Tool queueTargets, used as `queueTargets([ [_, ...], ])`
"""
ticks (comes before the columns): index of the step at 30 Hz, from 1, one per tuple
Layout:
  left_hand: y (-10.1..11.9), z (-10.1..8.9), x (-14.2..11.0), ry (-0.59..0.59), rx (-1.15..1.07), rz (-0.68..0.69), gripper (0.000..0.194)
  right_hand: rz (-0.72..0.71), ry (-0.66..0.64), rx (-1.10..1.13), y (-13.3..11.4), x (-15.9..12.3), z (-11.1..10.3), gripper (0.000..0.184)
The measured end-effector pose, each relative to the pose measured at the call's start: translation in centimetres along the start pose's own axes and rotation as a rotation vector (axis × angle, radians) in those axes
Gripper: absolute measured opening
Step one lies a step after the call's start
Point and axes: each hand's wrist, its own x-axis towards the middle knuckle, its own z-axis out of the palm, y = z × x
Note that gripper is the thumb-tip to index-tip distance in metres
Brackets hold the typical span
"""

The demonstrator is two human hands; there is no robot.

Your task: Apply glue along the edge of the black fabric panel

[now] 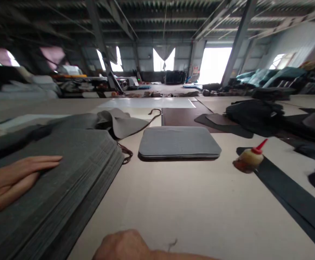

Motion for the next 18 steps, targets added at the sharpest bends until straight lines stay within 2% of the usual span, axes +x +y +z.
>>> queueTargets([
  [2, 2.1, -1.2, 1.0, 0.032, 0.036, 0.068, 0.035, 0.004, 0.089, -0.053, -1.5, -0.5, -1.0, 0.028],
  [4, 3.5, -2.3, 1.5, -0.037, 0.126, 0.032, 0.04, 0.031, 0.164, -0.115, -3.4, -1.6, -1.9, 0.032],
  [7, 4.9, -3.5, 1.8, -0.128, 0.197, 0.016, 0.043, -0.064, 0.164, -0.244, -5.7, -4.2, -3.3, 0.024],
  [9, 5.8, -4.2, 1.8, -0.156, 0.22, 0.014, 0.046, -0.067, 0.219, -0.31, -6.1, -6.9, -4.5, 0.021],
  [12, 7.2, -4.8, 1.7, -0.179, 0.211, -0.001, 0.057, 0.145, 0.392, -0.344, -5.2, -12.8, -6.1, 0.03],
  [15, 8.4, -5.1, 1.7, -0.196, 0.152, -0.025, 0.065, 0.339, 0.454, -0.27, -4.3, -19.1, -6.9, 0.036],
  [18, 9.4, -5.4, 1.6, -0.232, 0.126, -0.043, 0.07, 0.449, 0.515, -0.132, -4.3, -23.3, -6.9, 0.044],
])
